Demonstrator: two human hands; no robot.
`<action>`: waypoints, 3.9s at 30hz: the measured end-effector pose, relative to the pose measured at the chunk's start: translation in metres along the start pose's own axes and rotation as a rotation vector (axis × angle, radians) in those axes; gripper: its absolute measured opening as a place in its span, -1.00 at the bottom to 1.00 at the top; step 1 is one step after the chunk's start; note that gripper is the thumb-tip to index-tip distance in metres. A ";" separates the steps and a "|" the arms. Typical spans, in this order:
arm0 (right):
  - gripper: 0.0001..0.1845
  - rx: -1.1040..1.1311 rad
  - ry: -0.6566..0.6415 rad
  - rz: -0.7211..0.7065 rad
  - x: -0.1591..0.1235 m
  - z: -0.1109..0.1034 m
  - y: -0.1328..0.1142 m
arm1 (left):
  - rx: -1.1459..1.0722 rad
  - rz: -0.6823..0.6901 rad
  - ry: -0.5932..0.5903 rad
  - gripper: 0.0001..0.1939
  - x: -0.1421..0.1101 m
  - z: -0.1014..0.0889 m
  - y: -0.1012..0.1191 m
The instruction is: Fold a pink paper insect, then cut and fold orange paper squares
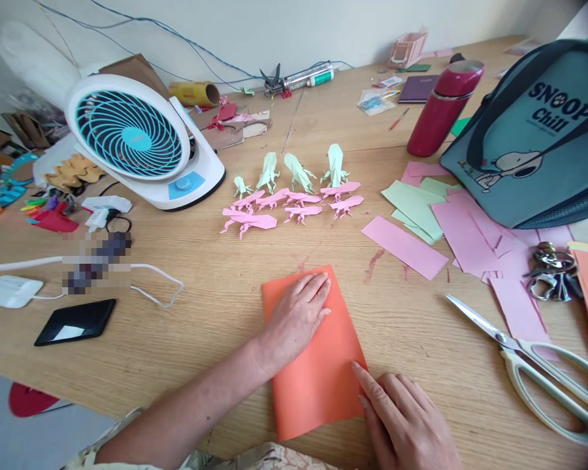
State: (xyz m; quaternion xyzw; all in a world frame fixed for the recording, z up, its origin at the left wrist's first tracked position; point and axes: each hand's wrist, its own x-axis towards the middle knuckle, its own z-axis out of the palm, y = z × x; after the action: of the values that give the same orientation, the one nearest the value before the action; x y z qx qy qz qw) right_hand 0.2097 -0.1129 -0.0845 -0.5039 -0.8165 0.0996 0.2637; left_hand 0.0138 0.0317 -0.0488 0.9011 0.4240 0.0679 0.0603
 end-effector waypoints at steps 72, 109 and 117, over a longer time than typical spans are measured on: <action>-0.52 -0.137 -0.135 0.118 -0.039 -0.027 -0.024 | -0.021 -0.087 -0.230 0.06 0.004 -0.009 0.036; -0.38 -0.069 0.003 0.070 -0.044 -0.025 -0.022 | 0.054 -0.123 -0.317 0.10 0.005 -0.017 0.042; -0.49 -0.134 -0.040 0.073 -0.038 -0.026 -0.023 | 0.078 -0.130 -0.329 0.12 0.005 -0.016 0.043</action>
State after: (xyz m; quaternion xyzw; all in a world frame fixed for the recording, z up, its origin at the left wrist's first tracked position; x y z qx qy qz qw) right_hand 0.2196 -0.1594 -0.0652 -0.5476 -0.8076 0.0644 0.2091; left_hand 0.0464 0.0089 -0.0251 0.8723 0.4683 -0.1009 0.0979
